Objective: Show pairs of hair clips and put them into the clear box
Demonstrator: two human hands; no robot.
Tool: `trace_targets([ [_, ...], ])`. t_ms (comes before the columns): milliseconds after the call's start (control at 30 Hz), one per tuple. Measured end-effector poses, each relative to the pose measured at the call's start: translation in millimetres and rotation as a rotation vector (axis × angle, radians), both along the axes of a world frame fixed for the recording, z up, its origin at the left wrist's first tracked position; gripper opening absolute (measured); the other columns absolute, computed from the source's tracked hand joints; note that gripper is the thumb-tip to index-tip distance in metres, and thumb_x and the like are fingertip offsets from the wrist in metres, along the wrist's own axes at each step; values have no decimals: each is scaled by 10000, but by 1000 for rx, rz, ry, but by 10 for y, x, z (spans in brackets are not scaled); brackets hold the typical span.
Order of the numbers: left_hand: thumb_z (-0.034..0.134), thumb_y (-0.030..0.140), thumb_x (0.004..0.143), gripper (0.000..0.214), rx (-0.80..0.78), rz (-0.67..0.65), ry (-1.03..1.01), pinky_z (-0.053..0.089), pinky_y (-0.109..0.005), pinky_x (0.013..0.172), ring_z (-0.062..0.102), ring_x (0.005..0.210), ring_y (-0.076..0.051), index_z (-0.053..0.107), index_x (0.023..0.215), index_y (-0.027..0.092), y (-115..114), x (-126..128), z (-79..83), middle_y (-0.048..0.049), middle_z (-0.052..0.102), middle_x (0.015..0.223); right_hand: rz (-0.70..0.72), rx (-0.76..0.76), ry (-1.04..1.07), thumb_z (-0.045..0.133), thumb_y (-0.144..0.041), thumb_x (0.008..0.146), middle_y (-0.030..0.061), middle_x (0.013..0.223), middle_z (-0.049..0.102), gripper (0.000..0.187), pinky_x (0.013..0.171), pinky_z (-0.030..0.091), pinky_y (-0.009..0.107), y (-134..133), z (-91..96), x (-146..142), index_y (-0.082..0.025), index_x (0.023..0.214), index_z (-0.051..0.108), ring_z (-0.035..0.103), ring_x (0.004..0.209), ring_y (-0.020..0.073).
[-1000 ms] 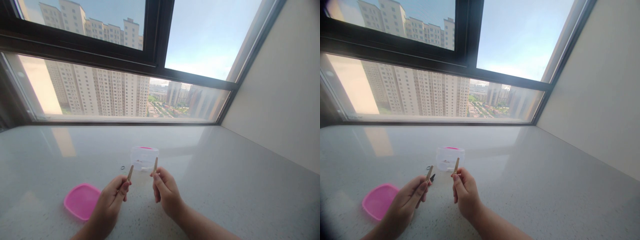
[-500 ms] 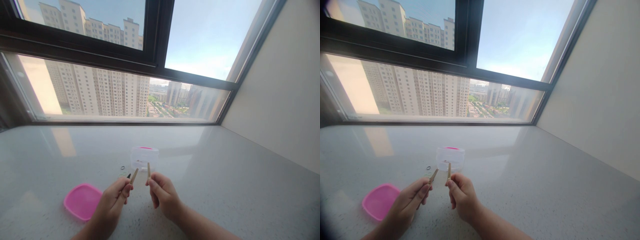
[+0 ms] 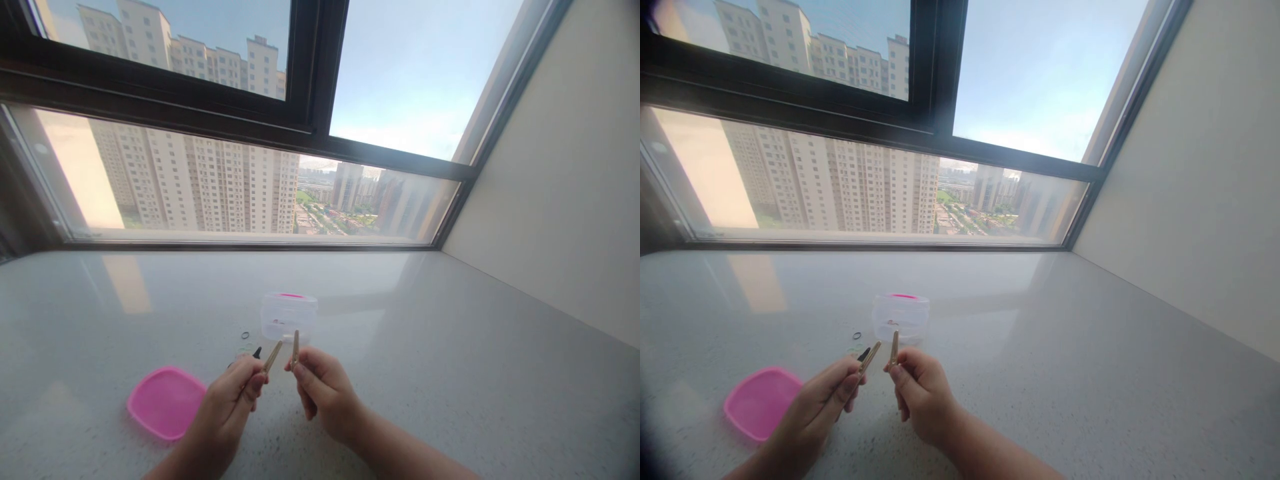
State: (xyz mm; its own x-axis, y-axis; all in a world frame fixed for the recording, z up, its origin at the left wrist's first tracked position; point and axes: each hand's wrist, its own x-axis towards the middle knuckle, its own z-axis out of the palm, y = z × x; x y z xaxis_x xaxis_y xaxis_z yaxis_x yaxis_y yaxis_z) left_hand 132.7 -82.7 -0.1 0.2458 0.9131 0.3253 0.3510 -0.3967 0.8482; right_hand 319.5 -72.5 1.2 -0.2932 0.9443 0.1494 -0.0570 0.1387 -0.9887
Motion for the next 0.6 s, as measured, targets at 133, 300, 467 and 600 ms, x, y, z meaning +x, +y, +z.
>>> trace_targets([
  [133, 414, 422, 932, 327, 11, 11, -4, 416, -244, 567, 524, 581, -169, 557, 724, 214, 12, 13, 23, 22, 508, 619, -25, 7, -39, 565, -563, 834, -88, 447, 391, 425, 350, 253, 179, 11, 6, 9, -140, 837, 599, 334, 347, 61],
  [300, 422, 416, 930, 307, 25, 73, 0, 399, -233, 535, 503, 545, -158, 540, 724, 221, 21, 13, 28, 35, 499, 599, -94, 17, -52, 580, -568, 820, -81, 496, 404, 415, 342, 256, 176, 8, 16, 9, -155, 778, 568, 342, 355, 52],
  [467, 445, 420, 915, 301, 47, 129, -27, 381, -229, 497, 483, 520, -155, 550, 713, 223, 16, 4, 19, 34, 512, 592, -165, 35, -7, 574, -555, 833, -87, 518, 395, 394, 330, 245, 169, 25, -5, 9, -165, 786, 542, 348, 354, 47],
  [600, 468, 419, 903, 280, 50, 177, -79, 390, -229, 500, 494, 541, -156, 571, 736, 219, -11, 27, 72, 26, 535, 631, -190, 39, 0, 567, -524, 848, -91, 512, 391, 364, 328, 245, 164, 54, -26, 14, -167, 789, 531, 345, 357, 47],
])
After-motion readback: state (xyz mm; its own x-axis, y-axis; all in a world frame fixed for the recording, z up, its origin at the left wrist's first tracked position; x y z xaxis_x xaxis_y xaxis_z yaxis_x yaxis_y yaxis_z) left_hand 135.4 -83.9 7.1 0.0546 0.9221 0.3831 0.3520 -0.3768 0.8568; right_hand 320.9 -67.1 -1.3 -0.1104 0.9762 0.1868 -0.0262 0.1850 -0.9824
